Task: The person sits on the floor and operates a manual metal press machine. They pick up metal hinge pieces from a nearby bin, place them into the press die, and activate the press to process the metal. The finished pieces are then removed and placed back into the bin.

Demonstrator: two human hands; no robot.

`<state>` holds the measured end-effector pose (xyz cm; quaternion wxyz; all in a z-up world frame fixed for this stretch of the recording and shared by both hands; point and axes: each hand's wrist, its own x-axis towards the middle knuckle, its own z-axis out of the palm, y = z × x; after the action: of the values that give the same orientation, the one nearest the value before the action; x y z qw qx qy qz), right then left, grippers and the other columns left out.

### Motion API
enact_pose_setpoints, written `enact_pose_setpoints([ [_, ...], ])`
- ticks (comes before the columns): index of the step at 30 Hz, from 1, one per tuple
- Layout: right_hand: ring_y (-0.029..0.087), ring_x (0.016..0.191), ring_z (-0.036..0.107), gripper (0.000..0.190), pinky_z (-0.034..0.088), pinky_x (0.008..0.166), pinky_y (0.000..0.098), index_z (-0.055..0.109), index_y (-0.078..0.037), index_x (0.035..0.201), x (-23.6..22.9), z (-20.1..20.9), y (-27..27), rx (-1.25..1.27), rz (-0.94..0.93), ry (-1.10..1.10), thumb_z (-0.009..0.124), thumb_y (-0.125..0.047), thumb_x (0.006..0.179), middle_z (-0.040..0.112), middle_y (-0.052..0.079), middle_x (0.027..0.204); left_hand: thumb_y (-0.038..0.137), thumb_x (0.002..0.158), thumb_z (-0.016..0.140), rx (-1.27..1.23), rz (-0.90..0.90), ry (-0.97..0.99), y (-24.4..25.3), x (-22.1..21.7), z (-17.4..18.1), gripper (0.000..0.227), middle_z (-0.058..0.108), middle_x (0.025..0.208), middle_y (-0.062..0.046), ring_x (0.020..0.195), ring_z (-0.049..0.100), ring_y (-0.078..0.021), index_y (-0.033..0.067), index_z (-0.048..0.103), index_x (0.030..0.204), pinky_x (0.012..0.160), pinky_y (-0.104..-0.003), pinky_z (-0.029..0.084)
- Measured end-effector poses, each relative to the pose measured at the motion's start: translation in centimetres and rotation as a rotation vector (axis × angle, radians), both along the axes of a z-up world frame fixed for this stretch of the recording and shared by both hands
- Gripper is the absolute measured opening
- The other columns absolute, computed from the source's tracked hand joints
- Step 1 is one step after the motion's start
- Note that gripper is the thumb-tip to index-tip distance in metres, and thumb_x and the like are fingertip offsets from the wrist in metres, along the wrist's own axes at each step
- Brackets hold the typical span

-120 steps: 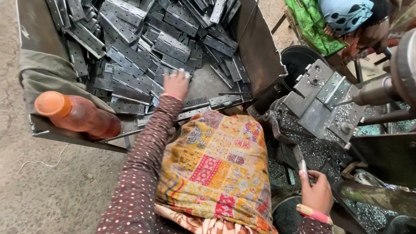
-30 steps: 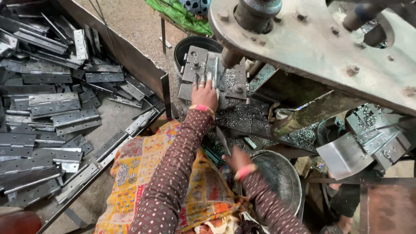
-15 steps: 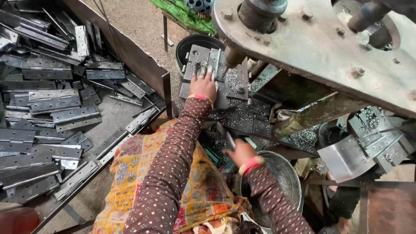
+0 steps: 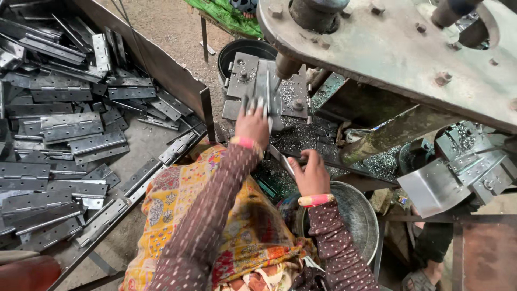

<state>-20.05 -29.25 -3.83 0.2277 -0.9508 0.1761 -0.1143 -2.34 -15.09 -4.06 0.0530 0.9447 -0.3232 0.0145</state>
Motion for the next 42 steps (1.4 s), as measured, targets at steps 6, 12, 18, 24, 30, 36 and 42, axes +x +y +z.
enact_pose_setpoints([
  [6, 0.025, 0.091, 0.066, 0.053, 0.057, 0.076, 0.0369, 0.056, -0.002, 0.122, -0.4, 0.8, 0.7, 0.025, -0.003, -0.233, 0.066, -0.047, 0.098, 0.058, 0.016, 0.122, 0.018, 0.099, 0.054, -0.380, -0.018, -0.408, 3.3, -8.6, -0.9, 0.024, 0.060, 0.133, -0.012, 0.138, 0.047, -0.0289, 0.0071, 0.068, 0.115, 0.114, -0.063, 0.031],
  [12, 0.027, 0.099, 0.062, 0.053, 0.061, 0.074, 0.0350, 0.054, 0.001, 0.125, -0.6, 0.6, 0.6, 0.017, 0.011, -0.391, 0.064, -0.043, 0.098, 0.053, 0.022, 0.128, 0.014, 0.102, 0.057, -0.676, -0.283, -0.292, 3.9, -6.9, 1.8, 0.017, 0.061, 0.119, -0.009, 0.102, 0.065, -0.0244, 0.0039, 0.062, 0.115, 0.119, -0.059, 0.040],
  [18, 0.027, 0.095, 0.065, 0.056, 0.062, 0.074, 0.0359, 0.054, 0.002, 0.123, -0.4, -0.3, 0.5, -0.038, -0.033, -0.319, 0.064, -0.046, 0.097, 0.054, 0.022, 0.127, 0.016, 0.108, 0.063, -0.616, -0.112, -0.658, -1.2, -2.4, 3.0, 0.018, 0.062, 0.122, -0.015, 0.092, 0.065, -0.0212, 0.0001, 0.061, 0.116, 0.098, -0.048, 0.054],
  [24, 0.029, 0.094, 0.066, 0.056, 0.058, 0.082, 0.0413, 0.056, 0.001, 0.120, -0.9, -0.2, 0.5, -0.021, -0.007, -0.341, 0.065, -0.049, 0.096, 0.055, 0.020, 0.125, 0.018, 0.109, 0.051, -0.299, 0.039, 0.023, -0.6, -2.0, -1.2, 0.031, 0.055, 0.148, -0.014, 0.120, 0.063, -0.0281, -0.0005, 0.063, 0.130, 0.102, -0.044, 0.052],
  [30, 0.029, 0.096, 0.066, 0.056, 0.058, 0.078, 0.0385, 0.057, 0.000, 0.120, -0.9, -0.1, 0.9, 0.047, -0.016, -0.310, 0.065, -0.050, 0.095, 0.055, 0.019, 0.125, 0.039, 0.094, 0.051, -0.303, 0.183, -0.368, 1.8, -3.8, -1.9, 0.055, 0.047, 0.149, -0.015, 0.140, 0.048, -0.0322, 0.0027, 0.067, 0.131, 0.120, -0.056, 0.023],
  [36, 0.029, 0.093, 0.067, 0.056, 0.057, 0.078, 0.0420, 0.059, -0.002, 0.118, -0.9, -0.7, 0.5, -0.108, 0.036, -0.214, 0.068, -0.052, 0.093, 0.059, 0.016, 0.120, 0.023, 0.091, 0.055, -0.237, 0.159, -0.052, -0.6, -1.9, -0.4, 0.036, 0.053, 0.148, -0.014, 0.138, 0.048, -0.0320, 0.0043, 0.070, 0.118, 0.114, -0.060, 0.029],
  [42, 0.037, 0.082, 0.071, 0.064, 0.056, 0.069, 0.0456, 0.052, -0.004, 0.125, -3.3, -6.7, 1.6, -0.160, 0.065, 0.351, 0.069, -0.055, 0.089, 0.069, 0.021, 0.097, 0.022, 0.089, 0.055, -0.292, 0.140, -0.080, -0.6, -1.6, -0.7, 0.037, 0.055, 0.146, -0.015, 0.138, 0.049, -0.0327, 0.0042, 0.070, 0.118, 0.115, -0.058, 0.033],
])
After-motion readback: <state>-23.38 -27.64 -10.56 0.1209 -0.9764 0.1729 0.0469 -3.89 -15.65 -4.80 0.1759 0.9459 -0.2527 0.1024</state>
